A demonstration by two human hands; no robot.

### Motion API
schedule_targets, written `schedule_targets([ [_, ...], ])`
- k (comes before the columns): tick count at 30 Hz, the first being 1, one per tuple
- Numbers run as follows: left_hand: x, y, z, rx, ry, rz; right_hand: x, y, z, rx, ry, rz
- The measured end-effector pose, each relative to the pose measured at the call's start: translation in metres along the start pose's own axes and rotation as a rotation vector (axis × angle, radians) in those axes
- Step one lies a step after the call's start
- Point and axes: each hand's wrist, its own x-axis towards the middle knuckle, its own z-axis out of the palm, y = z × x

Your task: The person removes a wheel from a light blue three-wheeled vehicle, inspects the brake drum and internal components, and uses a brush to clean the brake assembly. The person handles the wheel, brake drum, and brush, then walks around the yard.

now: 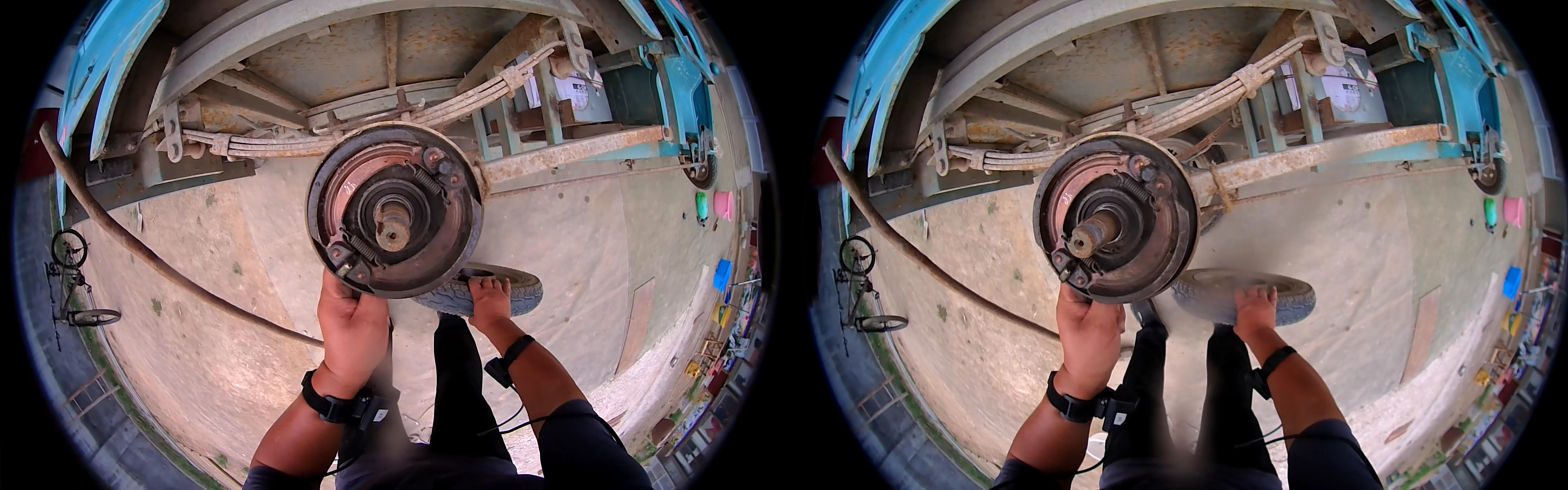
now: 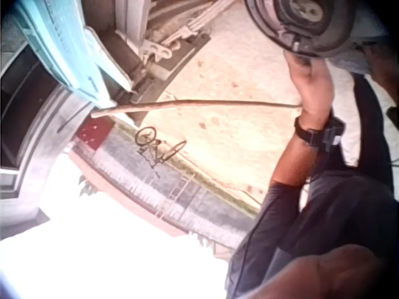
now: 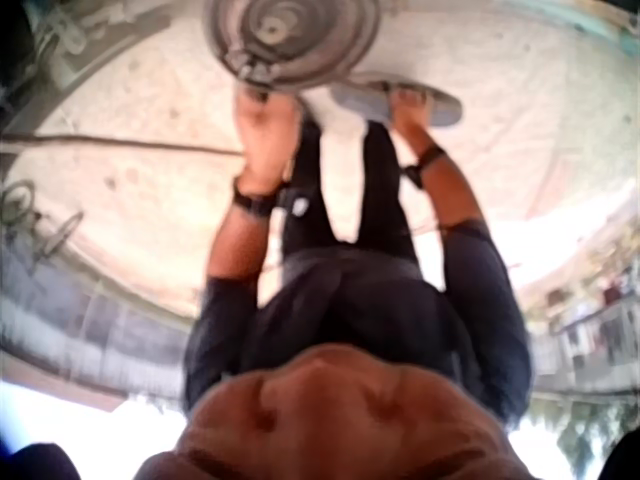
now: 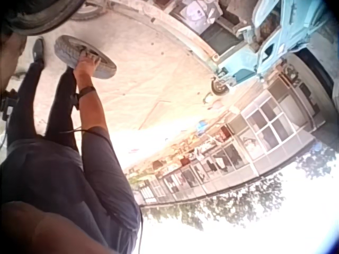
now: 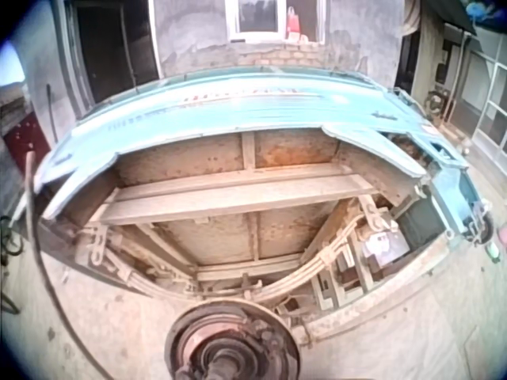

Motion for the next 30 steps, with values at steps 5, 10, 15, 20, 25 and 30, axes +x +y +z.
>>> schedule_targets([
  [5, 0.015, 0.019, -0.022, 0.133, -0.25, -0.199, -0.001, -0.002, -0.005, -0.001, -0.015, 0.003],
  [10, 0.02, 0.021, -0.019, 0.017, -0.288, -0.227, 0.002, -0.001, -0.008, 0.01, -0.048, 0.011],
  [15, 0.011, 0.007, -0.003, -0.186, -0.163, -0.146, 0.0, -0.004, -0.01, 0.011, -0.039, 0.013],
  [20, 0.002, -0.004, 0.021, -0.314, -0.001, -0.026, -0.001, -0.003, -0.008, 0.005, -0.039, -0.002],
  [25, 0.002, -0.008, 0.035, -0.435, 0.076, 0.011, 0.001, -0.004, -0.011, 0.009, -0.065, -0.003],
  [30, 0.001, -0.013, 0.038, -0.4, 0.072, 0.07, 0.001, -0.006, -0.012, -0.033, -0.075, -0.002],
])
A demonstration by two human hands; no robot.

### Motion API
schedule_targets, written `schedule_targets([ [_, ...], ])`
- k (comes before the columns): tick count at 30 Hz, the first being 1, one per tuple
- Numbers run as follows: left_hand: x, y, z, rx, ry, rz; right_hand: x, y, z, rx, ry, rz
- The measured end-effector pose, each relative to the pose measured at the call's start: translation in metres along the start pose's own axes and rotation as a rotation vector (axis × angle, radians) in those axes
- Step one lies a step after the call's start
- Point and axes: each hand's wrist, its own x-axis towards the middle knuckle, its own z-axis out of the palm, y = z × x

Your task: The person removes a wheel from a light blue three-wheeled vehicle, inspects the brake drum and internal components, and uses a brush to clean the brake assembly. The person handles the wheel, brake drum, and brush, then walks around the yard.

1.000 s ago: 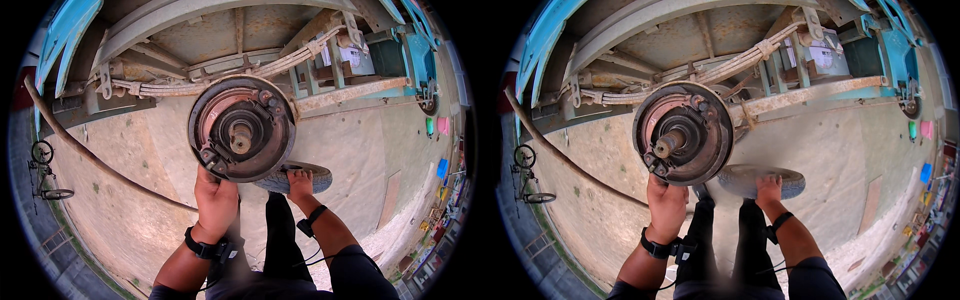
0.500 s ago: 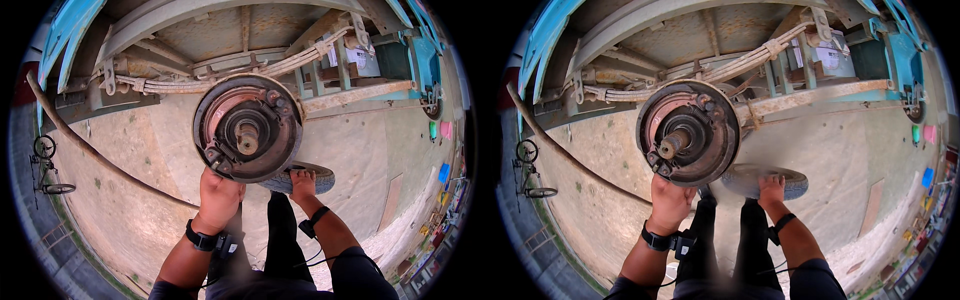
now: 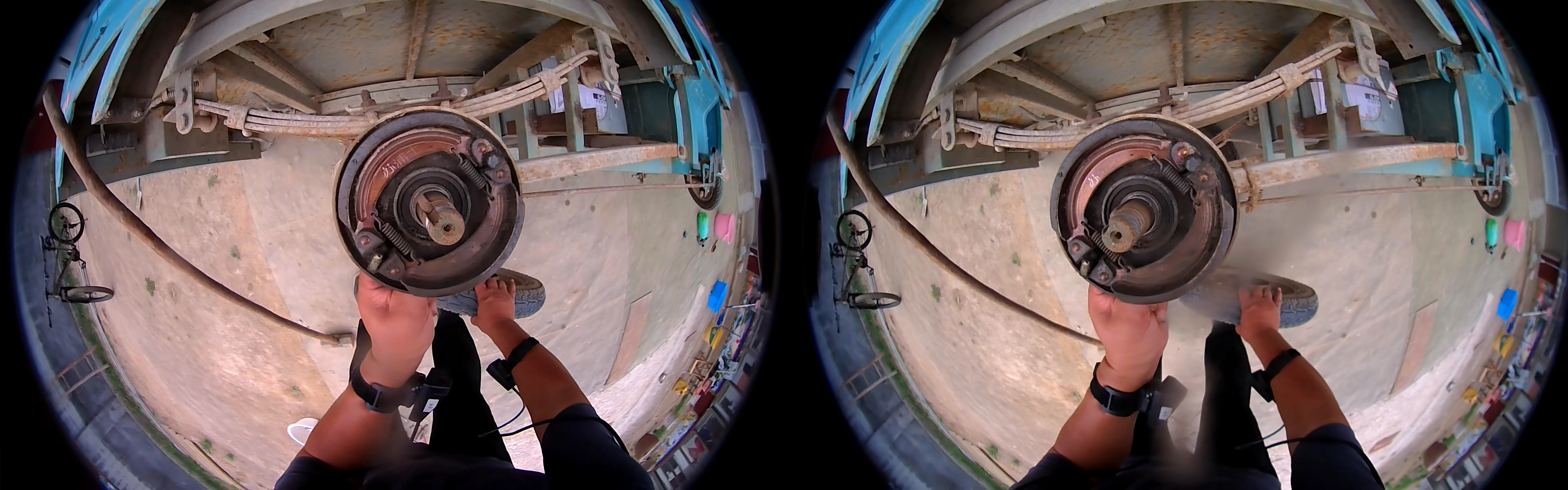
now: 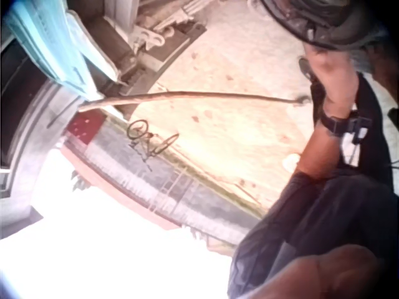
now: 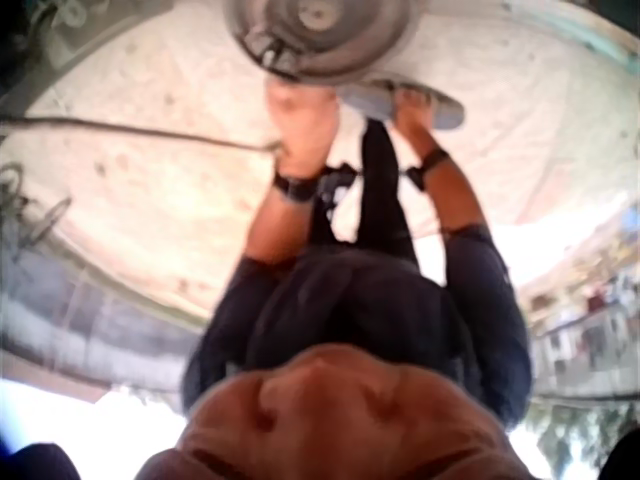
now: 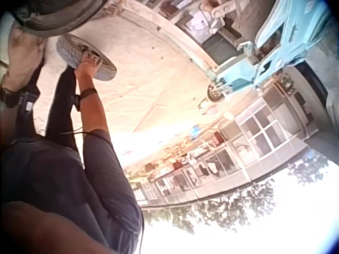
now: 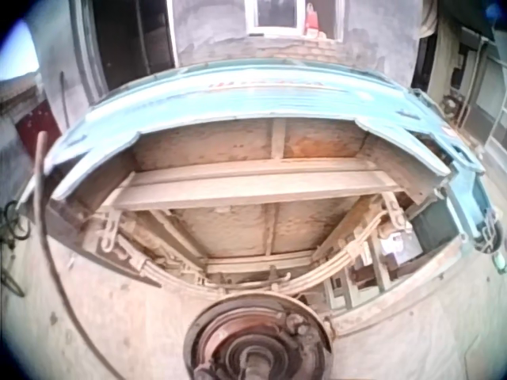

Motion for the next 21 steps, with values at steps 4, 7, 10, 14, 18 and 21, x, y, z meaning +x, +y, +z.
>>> schedule_targets([
  [4, 0.005, 0.004, -0.016, 0.048, -0.088, -0.062, 0.0, -0.003, 0.0, -0.016, -0.008, 0.0],
  [7, 0.027, 0.042, -0.042, 0.451, -0.358, -0.124, -0.002, -0.002, -0.002, -0.008, -0.028, 0.008],
  [10, 0.049, 0.071, -0.051, 0.689, -0.644, -0.162, -0.004, 0.003, 0.003, 0.003, 0.034, -0.01],
  [14, 0.089, 0.102, -0.055, 0.936, -0.967, -0.126, -0.006, 0.006, 0.003, 0.022, 0.026, 0.004],
  [18, 0.135, 0.133, -0.041, 1.271, -1.327, -0.084, -0.011, 0.006, 0.006, 0.018, 0.042, 0.015],
  [21, 0.139, 0.13, -0.04, 1.113, -1.319, -0.124, -0.014, 0.006, 0.011, 0.015, 0.054, 0.01],
])
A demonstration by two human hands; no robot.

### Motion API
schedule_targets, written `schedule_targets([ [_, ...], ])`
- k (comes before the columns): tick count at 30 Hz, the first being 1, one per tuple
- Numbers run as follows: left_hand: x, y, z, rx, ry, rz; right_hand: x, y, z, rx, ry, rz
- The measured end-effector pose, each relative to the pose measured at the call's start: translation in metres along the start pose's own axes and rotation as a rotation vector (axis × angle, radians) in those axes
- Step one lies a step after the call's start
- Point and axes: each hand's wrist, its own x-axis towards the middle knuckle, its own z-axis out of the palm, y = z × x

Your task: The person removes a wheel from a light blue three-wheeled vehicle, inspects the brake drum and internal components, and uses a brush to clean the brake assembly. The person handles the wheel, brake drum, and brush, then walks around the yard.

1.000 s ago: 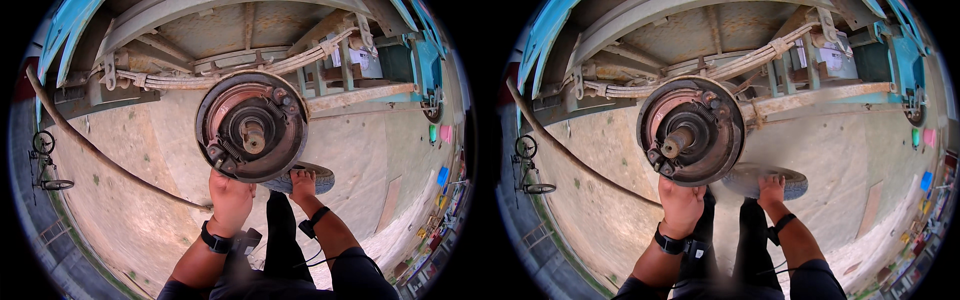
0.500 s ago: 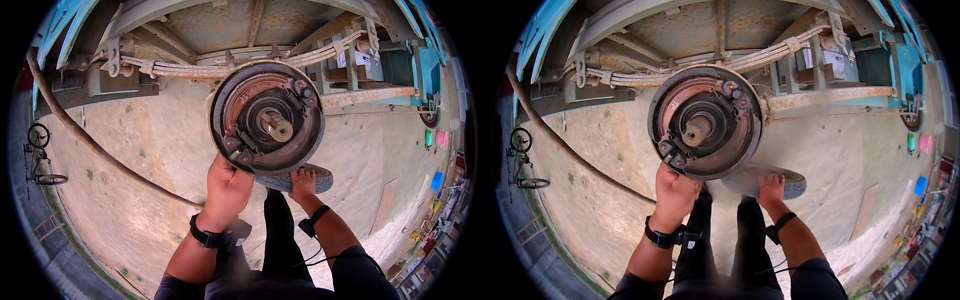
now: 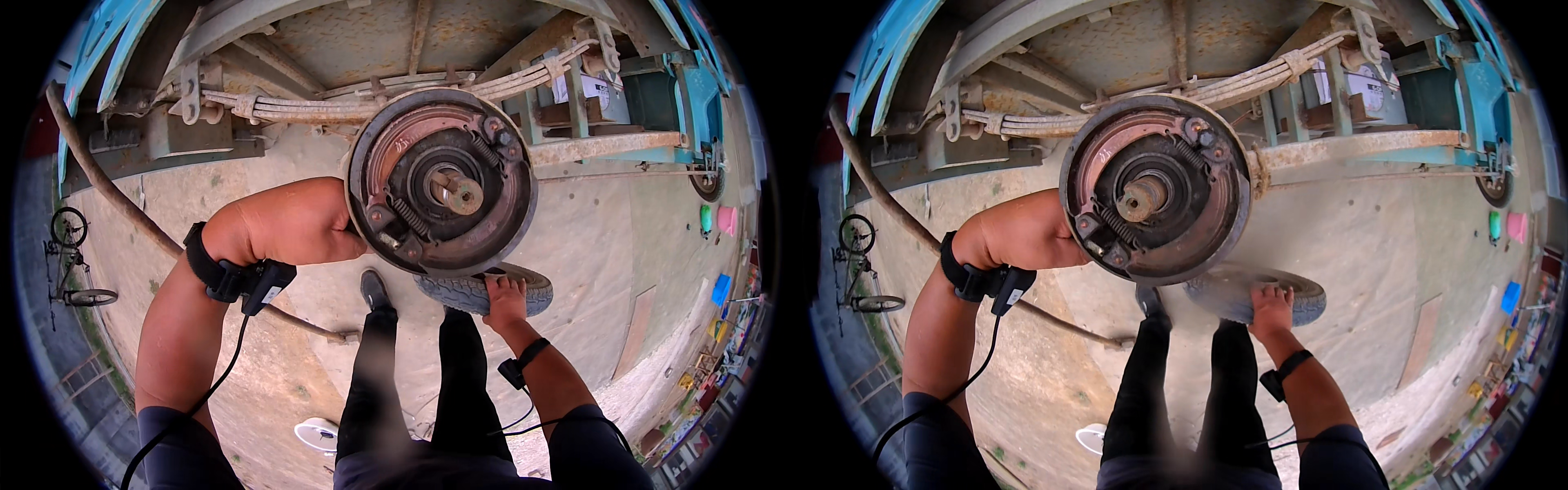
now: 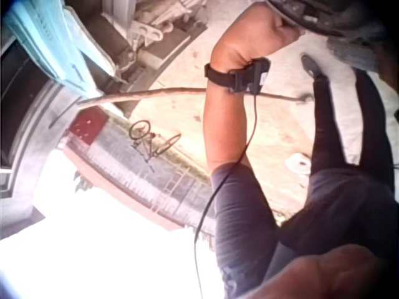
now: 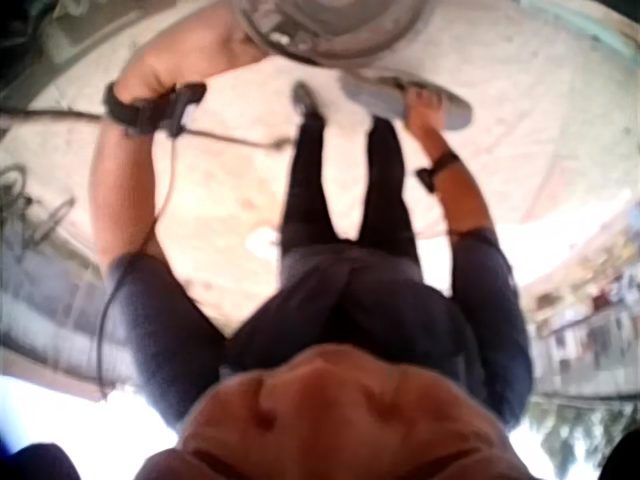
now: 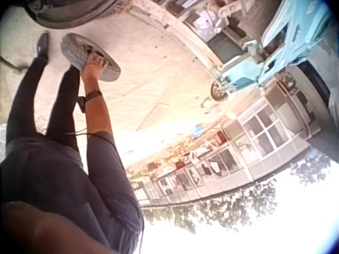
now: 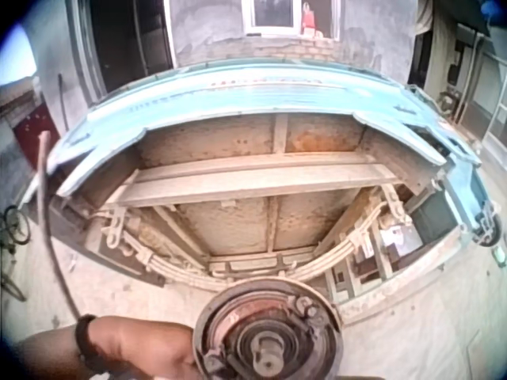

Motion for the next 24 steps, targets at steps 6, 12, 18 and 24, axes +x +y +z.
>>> schedule_targets([
  [6, -0.008, 0.0, 0.072, -0.414, 0.435, -0.087, 0.0, 0.0, 0.004, 0.0, 0.007, -0.01],
  [12, 0.05, 0.015, 0.179, -1.201, 1.142, 0.033, 0.005, 0.0, -0.003, 0.0, -0.021, -0.01],
  [18, 0.055, 0.003, 0.178, -0.938, 1.175, 0.199, 0.001, -0.009, -0.003, -0.044, -0.016, 0.012],
  [24, -0.007, -0.006, 0.082, -0.393, 0.461, -0.015, 0.005, -0.011, -0.002, -0.018, 0.035, -0.024],
])
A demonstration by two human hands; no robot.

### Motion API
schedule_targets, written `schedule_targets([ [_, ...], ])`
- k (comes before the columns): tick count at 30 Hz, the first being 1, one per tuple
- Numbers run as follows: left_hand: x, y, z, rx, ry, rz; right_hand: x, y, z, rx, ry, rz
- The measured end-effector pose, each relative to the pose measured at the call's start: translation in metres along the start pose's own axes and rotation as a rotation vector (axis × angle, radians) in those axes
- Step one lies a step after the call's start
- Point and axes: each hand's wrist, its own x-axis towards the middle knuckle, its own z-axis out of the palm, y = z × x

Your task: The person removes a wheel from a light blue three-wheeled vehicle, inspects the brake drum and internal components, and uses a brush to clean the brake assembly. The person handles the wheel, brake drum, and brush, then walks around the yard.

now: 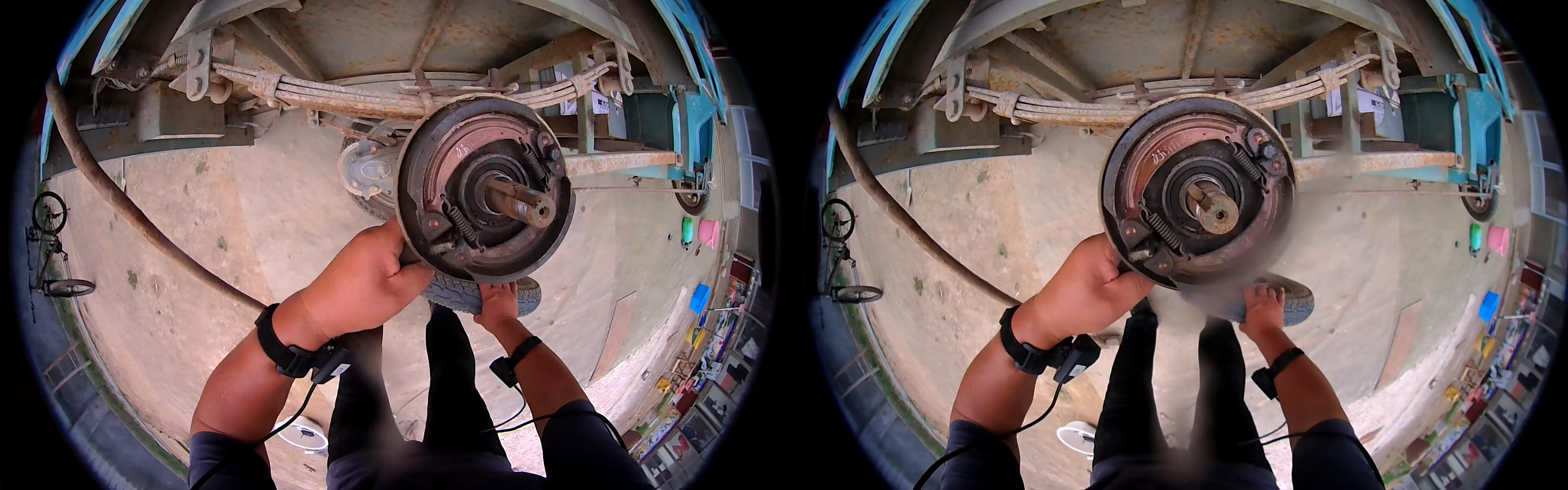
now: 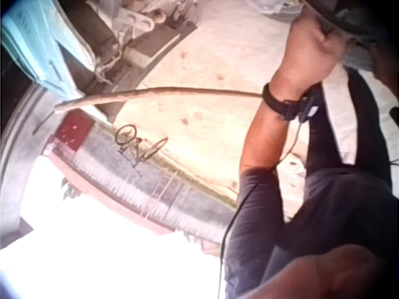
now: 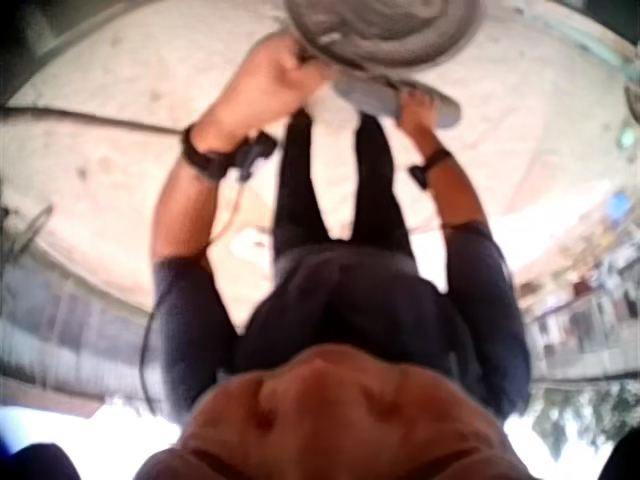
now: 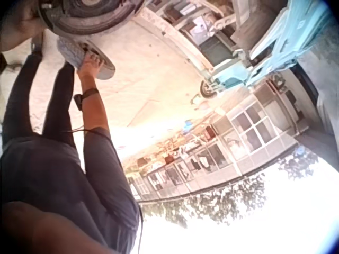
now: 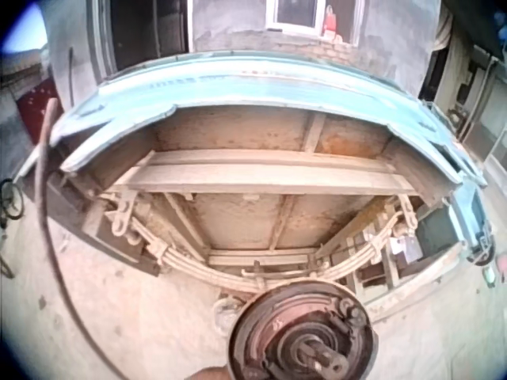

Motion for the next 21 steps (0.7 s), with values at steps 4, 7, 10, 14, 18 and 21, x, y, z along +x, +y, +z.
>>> schedule_targets([
  [4, 0.038, 0.025, -0.061, 0.44, -0.437, 0.004, 0.001, 0.006, 0.01, 0.024, -0.028, 0.015],
  [7, 0.046, 0.035, -0.076, 0.584, -0.525, 0.009, 0.002, 0.002, 0.008, -0.004, 0.001, -0.01],
  [10, 0.043, 0.026, -0.072, 0.515, -0.426, 0.059, -0.003, 0.008, 0.008, -0.007, 0.008, 0.004],
  [14, 0.018, 0.005, -0.032, 0.1, -0.182, 0.004, -0.006, 0.007, 0.003, 0.0, -0.042, 0.053],
  [18, -0.006, -0.032, 0.07, -0.506, 0.403, 0.03, -0.005, 0.006, 0.001, 0.014, -0.077, 0.038],
  [21, 0.007, -0.025, 0.109, -0.772, 0.622, 0.049, -0.002, 0.005, 0.0, 0.006, -0.078, 0.042],
])
